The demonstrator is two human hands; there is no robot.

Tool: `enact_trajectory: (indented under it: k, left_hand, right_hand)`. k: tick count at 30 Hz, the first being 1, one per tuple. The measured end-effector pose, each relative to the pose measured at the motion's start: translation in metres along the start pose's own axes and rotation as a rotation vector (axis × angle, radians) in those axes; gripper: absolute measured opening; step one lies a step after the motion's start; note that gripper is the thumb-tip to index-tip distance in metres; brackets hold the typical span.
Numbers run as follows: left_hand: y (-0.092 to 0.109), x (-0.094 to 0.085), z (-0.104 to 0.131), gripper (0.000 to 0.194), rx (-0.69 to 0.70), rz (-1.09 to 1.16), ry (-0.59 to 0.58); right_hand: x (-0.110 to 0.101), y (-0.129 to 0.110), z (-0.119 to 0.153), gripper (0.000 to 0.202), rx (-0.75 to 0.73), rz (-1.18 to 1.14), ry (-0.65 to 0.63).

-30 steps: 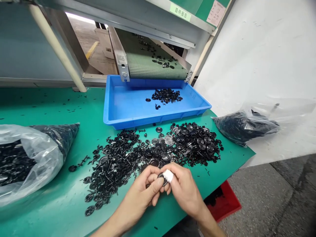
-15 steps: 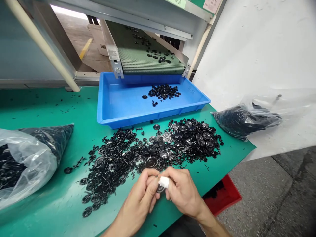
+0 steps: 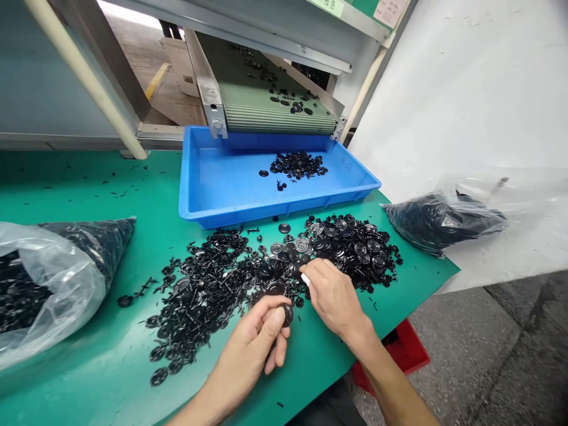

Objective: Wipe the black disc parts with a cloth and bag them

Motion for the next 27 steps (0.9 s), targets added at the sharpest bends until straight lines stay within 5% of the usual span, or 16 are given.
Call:
enact_trajectory:
  k: [15, 20, 23, 27]
  left_hand:
    - [0.000, 0.000, -0.001, 0.030, 0.011, 0.046, -0.020]
    - [0.002, -0.004, -0.003, 0.029, -0.007, 0.136, -0.070]
    - [0.003, -0.005, -0.003, 0.022, -0.038, 0.207, -0.075]
    - [0.003, -0.004, -0.005, 0.026, -0.031, 0.221, -0.048]
  right_hand:
    - [-0.005, 0.000, -0.024, 0.038, -0.128, -0.048, -0.164]
    - [-0.002, 0.015, -0.015, 0.038, 0.151, -0.581, 0.103]
    - [0.003, 0.014, -0.004, 0.030, 0.349, -0.917, 0.016]
    - [0.005, -0.006, 0.012, 0.025, 0.337, -1.053, -0.077]
Point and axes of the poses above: each hand's wrist, its own z-axis away from the middle knuckle, its own x-axis out of the palm, y = z × x, the point moved 3 cm from there along -z, towards the middle knuckle
